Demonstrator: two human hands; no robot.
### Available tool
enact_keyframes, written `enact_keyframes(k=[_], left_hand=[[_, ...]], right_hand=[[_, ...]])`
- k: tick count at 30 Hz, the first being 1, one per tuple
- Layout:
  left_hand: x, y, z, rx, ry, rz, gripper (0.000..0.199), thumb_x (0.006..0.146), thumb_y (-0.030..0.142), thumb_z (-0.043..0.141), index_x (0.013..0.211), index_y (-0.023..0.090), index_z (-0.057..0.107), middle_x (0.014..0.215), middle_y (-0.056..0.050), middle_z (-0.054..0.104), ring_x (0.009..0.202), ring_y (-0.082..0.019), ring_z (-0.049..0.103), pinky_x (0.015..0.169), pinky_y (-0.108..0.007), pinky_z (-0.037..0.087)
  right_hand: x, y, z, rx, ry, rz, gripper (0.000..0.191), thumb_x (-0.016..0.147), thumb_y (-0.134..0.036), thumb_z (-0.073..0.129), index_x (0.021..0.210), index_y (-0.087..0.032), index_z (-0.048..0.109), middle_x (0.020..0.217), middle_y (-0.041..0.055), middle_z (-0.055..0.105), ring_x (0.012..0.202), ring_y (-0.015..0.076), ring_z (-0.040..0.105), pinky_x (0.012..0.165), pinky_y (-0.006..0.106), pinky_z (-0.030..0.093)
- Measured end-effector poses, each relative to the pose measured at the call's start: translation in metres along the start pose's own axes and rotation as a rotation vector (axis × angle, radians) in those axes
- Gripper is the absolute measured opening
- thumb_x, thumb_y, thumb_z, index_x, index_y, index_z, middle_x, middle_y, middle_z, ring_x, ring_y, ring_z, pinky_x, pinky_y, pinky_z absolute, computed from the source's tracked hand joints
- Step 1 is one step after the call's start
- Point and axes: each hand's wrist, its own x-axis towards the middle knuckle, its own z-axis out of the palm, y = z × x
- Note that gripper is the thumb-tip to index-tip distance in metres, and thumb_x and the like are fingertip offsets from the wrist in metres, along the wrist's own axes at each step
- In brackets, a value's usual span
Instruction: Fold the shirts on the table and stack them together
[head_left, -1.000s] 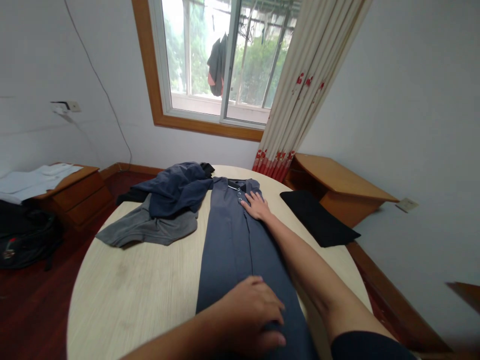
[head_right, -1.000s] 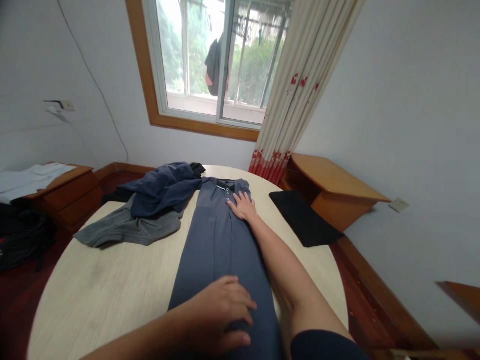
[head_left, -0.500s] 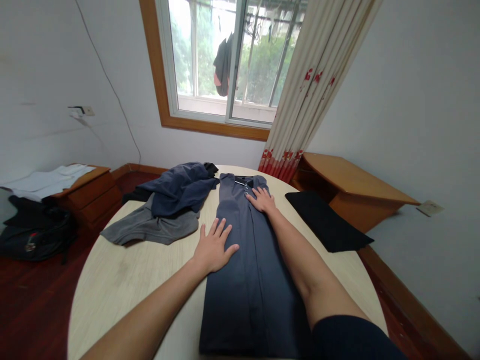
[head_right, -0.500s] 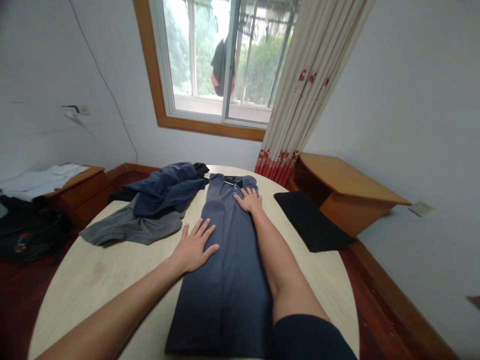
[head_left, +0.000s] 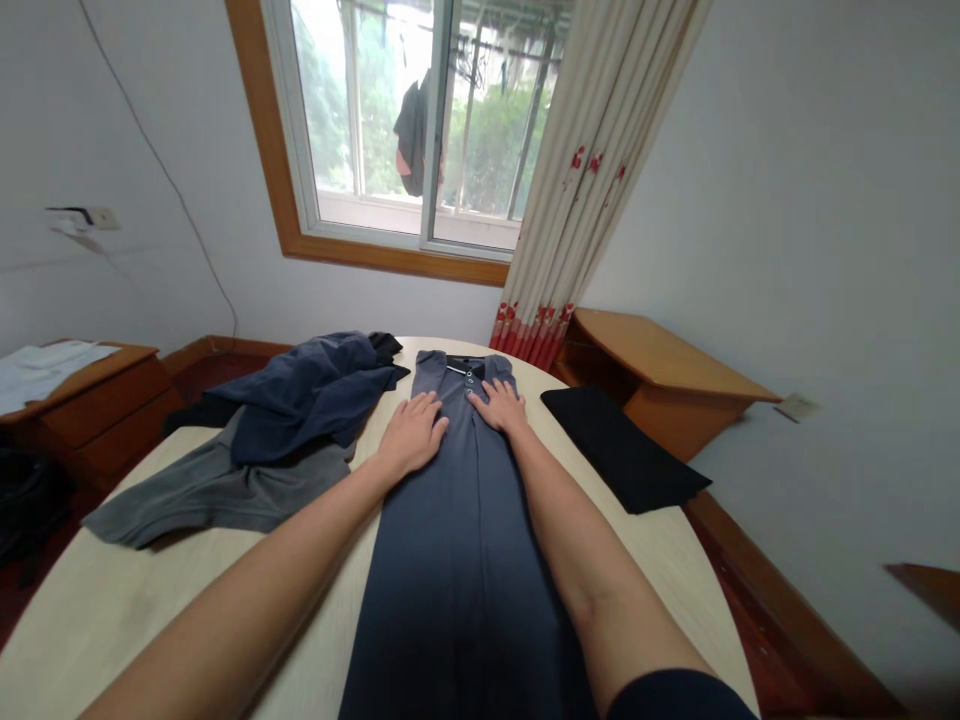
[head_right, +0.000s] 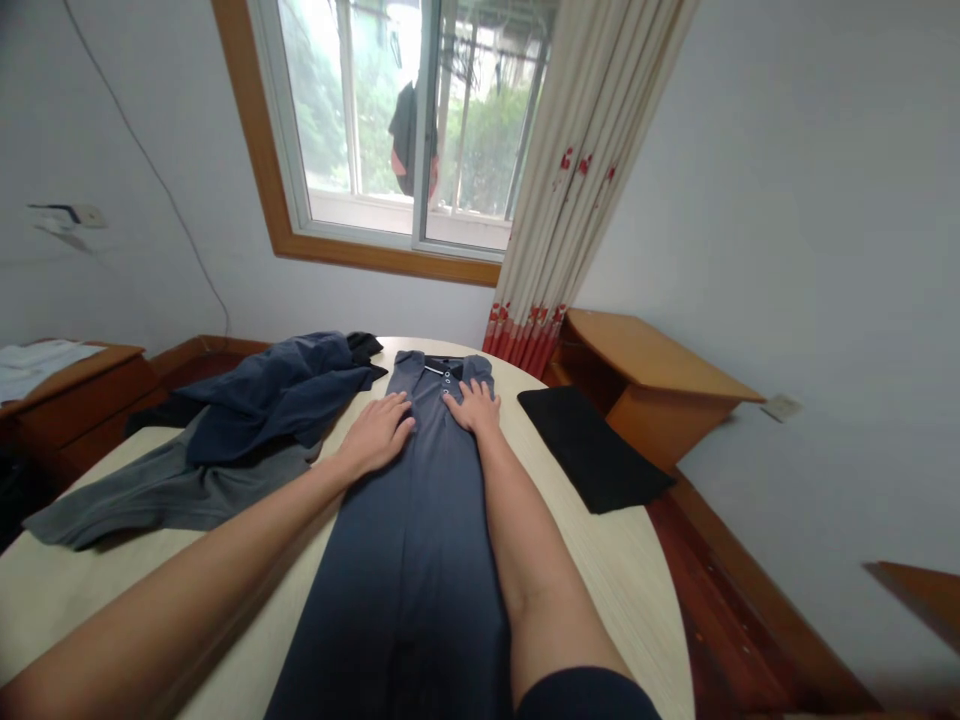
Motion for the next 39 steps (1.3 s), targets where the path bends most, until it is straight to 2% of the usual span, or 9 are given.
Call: enact_keyframes(k=[3, 6, 10, 15, 18, 21, 26, 30, 39], left_hand=[[0.04, -0.012, 0.014, 0.061, -0.105, -0.057, 0.059, 0.103, 0.046, 0.027, 0.148, 0.011, 0.046, 0.16, -0.016, 0.037, 0.15, -0.03, 0.03, 0.12, -0.047, 0.024], [0.061, -0.024, 0.028, 0.107, -0.188, -0.086, 0.071, 0.101, 0.056, 0.027, 0.153, 0.011, 0.038, 0.163, -0.018, 0.028, 0.151, -0.035, 0.024, 0.119, -0.051, 0.024], [0.066, -0.031, 0.037, 0.133, -0.185, -0.081, 0.078, 0.099, 0.061, 0.026, 0.157, 0.01, 0.033, 0.165, -0.017, 0.022, 0.152, -0.038, 0.019, 0.119, -0.053, 0.022], [0.058, -0.025, 0.032, 0.175, -0.13, -0.083, 0.073, 0.101, 0.055, 0.023, 0.157, 0.009, 0.032, 0.165, -0.016, 0.024, 0.152, -0.037, 0.02, 0.12, -0.056, 0.018], [0.042, -0.016, 0.027, 0.178, -0.082, -0.045, 0.066, 0.103, 0.046, 0.021, 0.155, 0.009, 0.035, 0.163, -0.018, 0.029, 0.152, -0.033, 0.023, 0.121, -0.055, 0.016], [0.012, -0.005, 0.023, 0.129, -0.121, -0.029, 0.065, 0.102, 0.048, 0.022, 0.155, 0.012, 0.036, 0.163, -0.017, 0.029, 0.152, -0.033, 0.023, 0.12, -0.054, 0.018], [-0.048, 0.014, 0.014, 0.077, -0.204, 0.038, 0.069, 0.101, 0.055, 0.026, 0.156, 0.015, 0.034, 0.164, -0.016, 0.026, 0.153, -0.032, 0.021, 0.121, -0.056, 0.016], [-0.091, 0.023, 0.002, 0.071, -0.255, 0.078, 0.071, 0.101, 0.056, 0.027, 0.156, 0.013, 0.033, 0.165, -0.015, 0.024, 0.154, -0.031, 0.018, 0.122, -0.054, 0.017], [-0.159, 0.013, -0.026, 0.053, -0.3, 0.203, 0.074, 0.1, 0.062, 0.028, 0.159, 0.017, 0.029, 0.165, -0.014, 0.02, 0.154, -0.028, 0.015, 0.122, -0.051, 0.017]], right_hand=[[-0.001, 0.0, 0.0, 0.005, 0.004, 0.0, 0.081, 0.094, -0.075, 0.024, 0.157, -0.025, 0.034, 0.167, 0.0084, 0.021, 0.153, 0.0318, 0.015, 0.119, 0.061, 0.014], [0.002, 0.001, 0.001, 0.015, 0.011, 0.001, 0.079, 0.094, -0.074, 0.029, 0.156, -0.026, 0.037, 0.167, 0.0083, 0.021, 0.153, 0.0325, 0.016, 0.119, 0.062, 0.013], [0.008, 0.012, 0.0, 0.166, 0.041, -0.018, 0.074, 0.094, -0.071, 0.038, 0.154, -0.027, 0.041, 0.163, 0.0064, 0.032, 0.151, 0.0298, 0.024, 0.12, 0.058, 0.017], [0.001, 0.038, -0.003, 0.623, 0.27, -0.054, 0.064, 0.101, -0.054, 0.027, 0.153, -0.018, 0.04, 0.153, 0.01, 0.049, 0.139, 0.0209, 0.047, 0.113, 0.037, 0.038], [-0.015, 0.047, -0.003, 0.812, 0.335, -0.035, 0.065, 0.1, -0.052, 0.03, 0.15, -0.013, 0.045, 0.147, 0.0151, 0.055, 0.133, 0.0242, 0.053, 0.108, 0.04, 0.043], [-0.039, 0.048, -0.004, 0.819, 0.287, -0.058, 0.064, 0.098, -0.057, 0.039, 0.143, -0.015, 0.054, 0.143, 0.0145, 0.059, 0.13, 0.0265, 0.056, 0.108, 0.043, 0.044], [-0.094, 0.043, -0.008, 0.543, 0.169, -0.193, 0.058, 0.093, -0.06, 0.053, 0.134, -0.021, 0.064, 0.148, 0.01, 0.054, 0.139, 0.0255, 0.047, 0.115, 0.043, 0.036], [-0.14, 0.036, -0.01, 0.259, 0.101, -0.272, 0.057, 0.09, -0.053, 0.061, 0.138, -0.02, 0.061, 0.154, 0.0099, 0.047, 0.147, 0.0259, 0.036, 0.121, 0.043, 0.026], [-0.237, 0.042, -0.023, 0.072, 0.01, -0.294, 0.062, 0.098, -0.057, 0.044, 0.151, -0.026, 0.045, 0.162, 0.0075, 0.034, 0.151, 0.0258, 0.028, 0.122, 0.051, 0.018]])
